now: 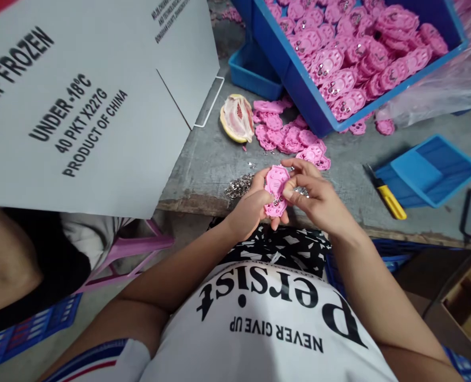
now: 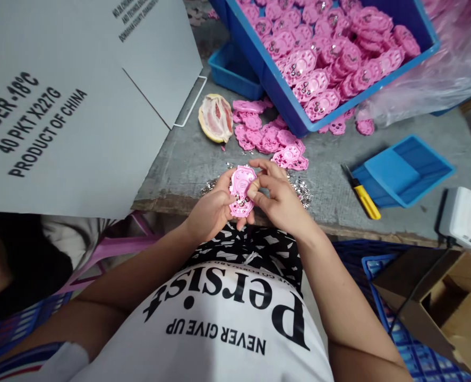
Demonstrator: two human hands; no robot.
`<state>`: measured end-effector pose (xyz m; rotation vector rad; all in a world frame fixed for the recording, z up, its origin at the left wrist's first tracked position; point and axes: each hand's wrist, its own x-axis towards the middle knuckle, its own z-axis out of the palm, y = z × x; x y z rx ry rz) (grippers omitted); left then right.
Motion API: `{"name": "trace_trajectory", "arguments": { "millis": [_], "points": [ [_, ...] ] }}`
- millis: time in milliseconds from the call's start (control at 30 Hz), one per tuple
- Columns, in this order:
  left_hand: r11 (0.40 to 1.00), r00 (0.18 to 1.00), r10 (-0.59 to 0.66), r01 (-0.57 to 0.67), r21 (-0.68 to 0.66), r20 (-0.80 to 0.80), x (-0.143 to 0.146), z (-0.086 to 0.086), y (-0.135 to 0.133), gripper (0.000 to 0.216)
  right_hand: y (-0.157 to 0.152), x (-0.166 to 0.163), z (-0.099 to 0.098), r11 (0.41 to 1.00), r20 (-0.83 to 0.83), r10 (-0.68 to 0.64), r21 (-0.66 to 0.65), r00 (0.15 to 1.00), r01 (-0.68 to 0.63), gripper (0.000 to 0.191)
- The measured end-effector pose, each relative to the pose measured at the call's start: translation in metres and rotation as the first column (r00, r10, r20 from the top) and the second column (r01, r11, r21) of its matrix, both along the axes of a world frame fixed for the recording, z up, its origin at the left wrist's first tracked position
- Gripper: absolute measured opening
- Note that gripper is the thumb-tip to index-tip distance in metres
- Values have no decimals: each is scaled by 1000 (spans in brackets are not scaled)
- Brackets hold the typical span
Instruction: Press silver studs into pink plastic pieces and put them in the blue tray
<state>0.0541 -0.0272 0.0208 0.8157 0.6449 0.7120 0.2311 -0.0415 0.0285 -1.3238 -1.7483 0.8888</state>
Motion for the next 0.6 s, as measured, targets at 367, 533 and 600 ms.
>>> {"name": "trace_trajectory", "arguments": {
  "millis": [367,533,600],
  "points": [
    [996,996,-79,80,32,-40,1,3,-2,77,-1,6,5,993,-17,62,-97,998,-63,29],
    [996,995,-88,89,29,-45,1,2,-2,78,-1,10,7,986,-25,77,-146,997,-80,27],
    [995,994,-94,95,24,-50,2,1,-2,78,-1,11,6,985,-10,90,-148,996,-90,24]
  ]
}}
